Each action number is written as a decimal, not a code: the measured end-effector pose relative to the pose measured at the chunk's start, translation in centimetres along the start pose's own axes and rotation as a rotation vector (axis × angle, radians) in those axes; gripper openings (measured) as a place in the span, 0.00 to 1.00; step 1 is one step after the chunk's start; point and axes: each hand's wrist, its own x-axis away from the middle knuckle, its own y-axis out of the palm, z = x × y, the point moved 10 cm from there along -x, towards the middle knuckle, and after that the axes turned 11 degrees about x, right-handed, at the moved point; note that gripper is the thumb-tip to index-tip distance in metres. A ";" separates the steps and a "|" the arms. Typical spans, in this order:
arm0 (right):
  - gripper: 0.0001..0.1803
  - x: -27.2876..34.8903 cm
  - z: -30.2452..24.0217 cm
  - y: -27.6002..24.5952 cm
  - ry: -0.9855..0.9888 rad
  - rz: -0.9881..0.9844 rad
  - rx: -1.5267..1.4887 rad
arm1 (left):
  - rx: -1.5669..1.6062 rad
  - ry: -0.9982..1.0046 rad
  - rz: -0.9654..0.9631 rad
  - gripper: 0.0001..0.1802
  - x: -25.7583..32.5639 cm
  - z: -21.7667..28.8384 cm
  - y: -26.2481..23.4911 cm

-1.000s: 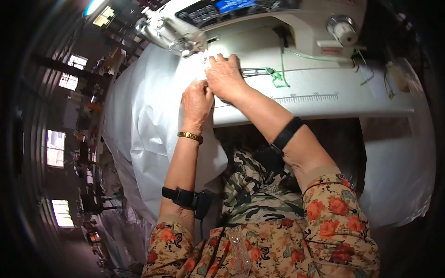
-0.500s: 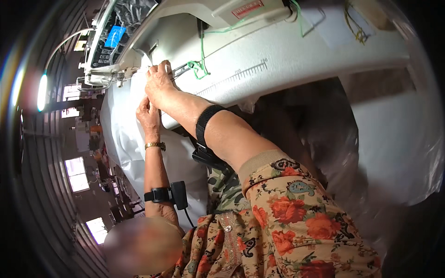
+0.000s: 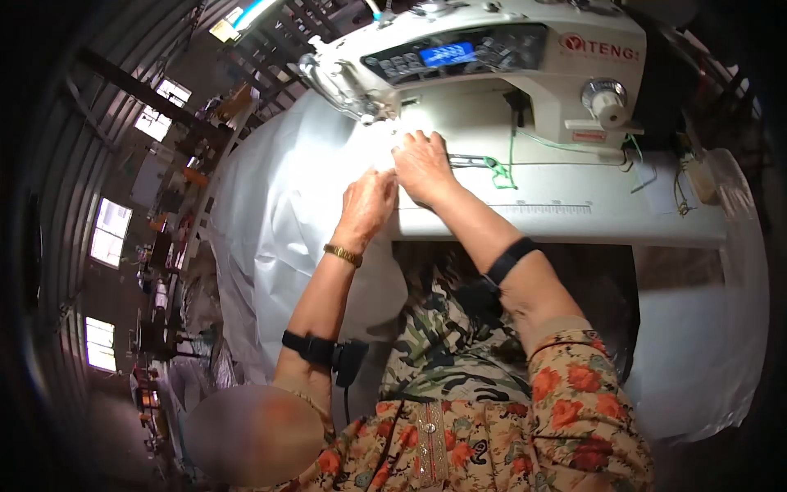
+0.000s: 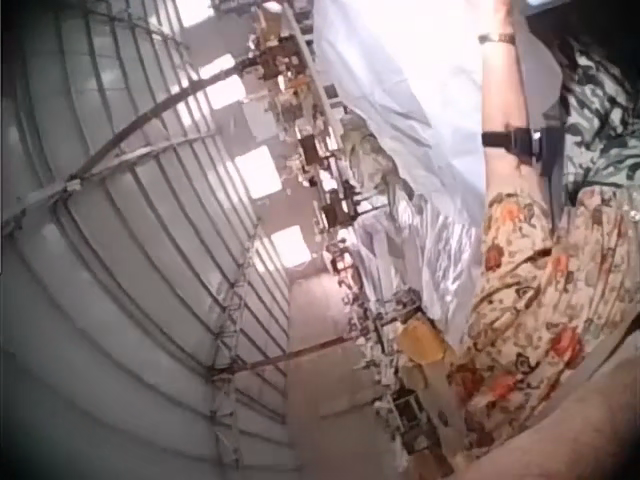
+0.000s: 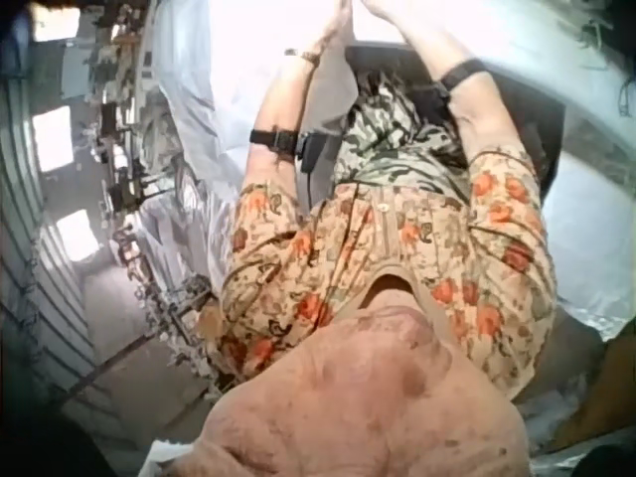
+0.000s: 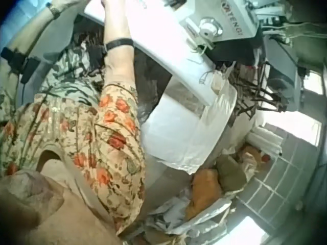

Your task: Sewing the edges of a large white plastic sheet using an industrial sewing machine.

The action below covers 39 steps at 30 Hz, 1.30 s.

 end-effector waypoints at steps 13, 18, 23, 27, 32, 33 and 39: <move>0.15 2.4 2.0 -2.4 -0.107 -0.031 -0.005 | -0.161 -0.047 0.310 0.24 6.3 -17.5 -20.9; 0.18 1.2 2.5 -1.9 -0.094 -0.160 0.009 | 0.000 -0.401 0.204 0.31 4.8 -27.8 -15.9; 0.18 1.4 2.5 -2.1 -0.108 -0.157 0.005 | 0.277 -0.569 0.097 0.30 4.6 -33.6 -8.3; 0.19 1.7 1.7 -2.6 -0.124 -0.185 -0.021 | 0.213 -0.556 0.197 0.24 5.5 -31.6 -6.5; 0.13 2.2 -0.8 -4.0 -0.229 -0.045 -0.106 | 0.052 -0.462 0.149 0.19 5.1 -27.0 -8.0; 0.13 2.1 -1.2 -3.8 -0.240 -0.072 -0.106 | 0.037 -0.462 0.133 0.17 5.1 -26.8 -8.0; 0.06 1.0 -3.1 -3.4 -0.367 -0.097 -0.036 | -0.115 -0.335 0.121 0.12 11.5 -30.8 -8.9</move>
